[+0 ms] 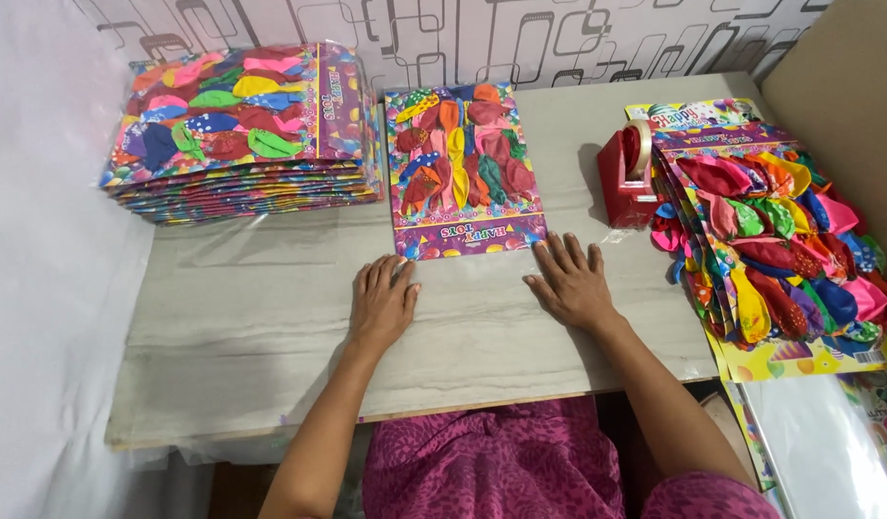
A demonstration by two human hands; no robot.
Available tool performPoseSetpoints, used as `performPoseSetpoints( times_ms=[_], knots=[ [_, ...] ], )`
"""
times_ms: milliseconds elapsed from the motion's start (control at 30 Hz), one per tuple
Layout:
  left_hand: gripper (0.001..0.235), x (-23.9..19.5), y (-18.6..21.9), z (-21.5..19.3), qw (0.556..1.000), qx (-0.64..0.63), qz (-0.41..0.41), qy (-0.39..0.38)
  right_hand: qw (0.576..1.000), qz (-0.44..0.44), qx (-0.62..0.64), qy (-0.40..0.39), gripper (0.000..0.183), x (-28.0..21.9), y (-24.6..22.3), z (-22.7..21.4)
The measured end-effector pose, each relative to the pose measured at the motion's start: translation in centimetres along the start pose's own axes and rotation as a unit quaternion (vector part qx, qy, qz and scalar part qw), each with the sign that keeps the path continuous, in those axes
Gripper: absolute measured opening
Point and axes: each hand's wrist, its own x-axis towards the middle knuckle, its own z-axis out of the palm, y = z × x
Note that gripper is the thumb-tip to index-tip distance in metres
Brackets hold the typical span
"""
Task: Packing colorful balloons and cardboard inserts into clear plastic sleeves for retail sale.
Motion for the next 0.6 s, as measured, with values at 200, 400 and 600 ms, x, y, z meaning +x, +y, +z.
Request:
performPoseSetpoints(
  times_ms=[200, 400, 600],
  knots=[
    [0.042, 0.1, -0.8, 0.9, 0.991, -0.003, 0.052, 0.127, 0.997, 0.015, 0.064, 0.031, 0.073, -0.3, -0.3, -1.1],
    [0.021, -0.1, -2.7, 3.9, 0.986, -0.062, 0.03, 0.151, 0.991, 0.009, 0.091, 0.094, 0.064, -0.2, 1.9, 1.9],
    [0.014, -0.2, -0.8, 1.1, 0.987, -0.078, 0.025, 0.14, 0.986, 0.013, 0.136, 0.095, 0.061, -0.4, 1.7, 1.2]
  ],
)
